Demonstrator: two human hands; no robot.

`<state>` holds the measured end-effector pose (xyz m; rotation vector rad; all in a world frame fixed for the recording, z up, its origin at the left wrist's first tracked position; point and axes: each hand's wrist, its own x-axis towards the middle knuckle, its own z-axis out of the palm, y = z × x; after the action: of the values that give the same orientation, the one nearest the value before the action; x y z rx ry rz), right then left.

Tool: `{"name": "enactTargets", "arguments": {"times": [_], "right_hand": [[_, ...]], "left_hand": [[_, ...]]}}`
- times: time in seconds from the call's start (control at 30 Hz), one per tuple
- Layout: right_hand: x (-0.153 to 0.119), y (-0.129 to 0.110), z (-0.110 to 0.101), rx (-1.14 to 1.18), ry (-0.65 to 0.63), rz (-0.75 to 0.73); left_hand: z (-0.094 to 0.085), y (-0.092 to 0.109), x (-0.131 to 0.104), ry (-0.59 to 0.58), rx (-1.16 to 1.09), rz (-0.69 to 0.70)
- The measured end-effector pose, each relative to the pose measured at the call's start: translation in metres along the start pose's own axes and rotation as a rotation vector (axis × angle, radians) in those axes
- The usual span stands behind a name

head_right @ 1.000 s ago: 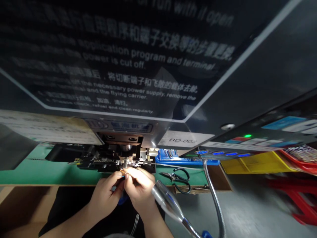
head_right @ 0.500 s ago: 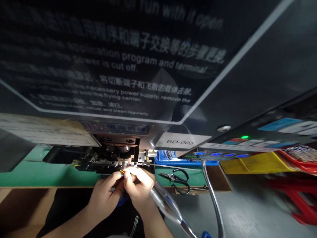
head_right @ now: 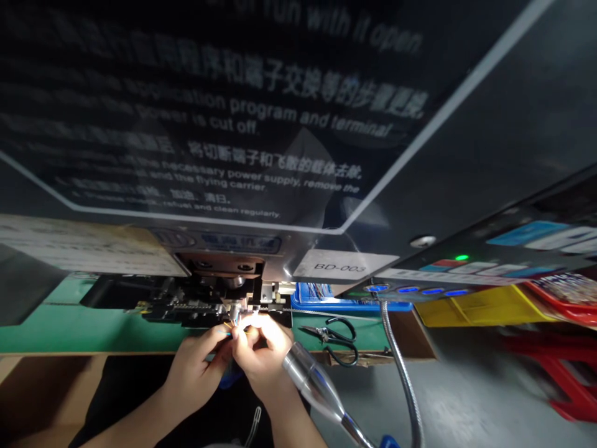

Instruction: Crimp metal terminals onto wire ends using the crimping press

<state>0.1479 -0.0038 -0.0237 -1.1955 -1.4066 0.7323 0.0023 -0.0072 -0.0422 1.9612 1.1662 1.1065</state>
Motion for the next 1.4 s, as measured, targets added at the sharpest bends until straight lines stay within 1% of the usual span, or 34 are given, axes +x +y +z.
{"name": "enactTargets", "arguments": {"times": [0.07,0.13,0.3,0.4,0.57,0.77,1.0,1.17,1.3,1.4], "right_hand": [[0.0,-0.001,-0.002,0.023,-0.072,0.018],[0.0,-0.001,-0.003,0.047,-0.115,0.049],[-0.002,0.003,0.002,0.141,-0.057,0.174],[-0.004,0.008,0.007,0.201,-0.014,0.205],[-0.006,0.01,0.01,0.223,0.01,0.199],[-0.005,0.005,0.008,0.116,0.018,0.083],[-0.004,0.005,0.009,0.078,0.04,0.036],[-0.004,0.005,0.01,0.084,0.029,0.066],[-0.003,0.005,0.01,0.08,0.028,0.084],[-0.003,0.004,0.01,0.076,0.026,0.09]], "left_hand": [[-0.001,0.0,0.0,-0.036,-0.013,-0.002],[-0.002,0.001,0.001,-0.06,-0.042,-0.008],[0.0,0.001,0.001,-0.048,-0.066,-0.027],[0.0,0.001,0.001,-0.034,-0.054,-0.042],[-0.001,0.002,0.001,-0.019,-0.038,-0.039],[0.0,0.002,0.0,-0.004,-0.008,-0.018],[-0.002,0.0,-0.003,0.017,0.043,-0.018],[-0.001,0.001,-0.002,0.034,0.058,-0.008],[0.0,0.002,-0.002,0.056,0.057,-0.035],[0.001,0.001,-0.002,0.069,0.076,-0.027]]}}
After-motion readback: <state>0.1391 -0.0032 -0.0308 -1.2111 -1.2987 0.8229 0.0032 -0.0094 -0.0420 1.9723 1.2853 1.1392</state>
